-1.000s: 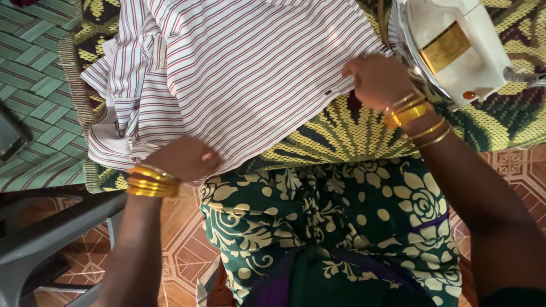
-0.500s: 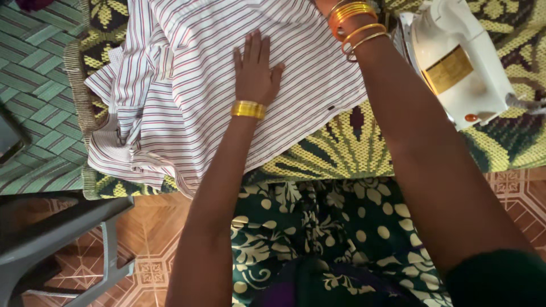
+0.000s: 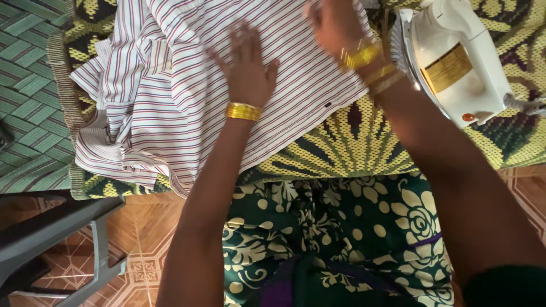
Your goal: The person irons a striped shirt on a patterned mat using a white electric iron. They repeatedly smooth and reposition the shirt, then iron different sections including the body and sleeves.
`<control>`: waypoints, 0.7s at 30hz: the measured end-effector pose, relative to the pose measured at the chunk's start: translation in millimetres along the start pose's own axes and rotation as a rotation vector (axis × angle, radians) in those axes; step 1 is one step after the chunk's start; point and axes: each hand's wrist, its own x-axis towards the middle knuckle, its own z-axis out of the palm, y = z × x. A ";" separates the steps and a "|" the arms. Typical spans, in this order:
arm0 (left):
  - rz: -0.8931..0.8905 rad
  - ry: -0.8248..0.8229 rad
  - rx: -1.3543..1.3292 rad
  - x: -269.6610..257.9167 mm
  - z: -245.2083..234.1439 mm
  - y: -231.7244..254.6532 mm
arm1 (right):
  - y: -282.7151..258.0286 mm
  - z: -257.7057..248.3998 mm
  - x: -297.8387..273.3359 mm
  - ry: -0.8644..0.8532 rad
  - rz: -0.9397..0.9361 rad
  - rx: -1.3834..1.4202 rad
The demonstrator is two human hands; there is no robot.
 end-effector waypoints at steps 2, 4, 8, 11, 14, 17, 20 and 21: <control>0.198 0.051 -0.011 -6.8 19.9 6.5 | -31.8 24.3 -24.6 -0.064 -0.030 0.043; 0.293 0.039 -0.018 -11.1 30.9 9.7 | -52.0 38.7 -48.0 -0.110 -0.009 0.020; 0.221 -0.062 -0.096 -17.4 20.1 6.9 | -36.2 34.3 -62.6 -0.084 0.154 -0.154; 0.172 -0.076 -0.101 -19.9 6.9 10.2 | -12.4 26.3 -66.4 -0.026 0.329 -0.214; 0.153 -0.078 -0.072 -23.3 -0.9 15.3 | 2.6 12.7 -81.4 0.008 0.277 -0.203; 0.152 -0.089 -0.058 -23.3 -5.0 18.5 | 30.5 -33.5 -109.8 0.255 0.235 -0.256; 0.163 -0.087 -0.060 -24.4 -9.0 19.4 | 59.2 -102.7 -138.0 0.367 0.369 -0.447; 0.171 -0.083 -0.064 -24.4 -10.3 20.2 | 62.2 -118.1 -142.9 0.280 0.403 -0.514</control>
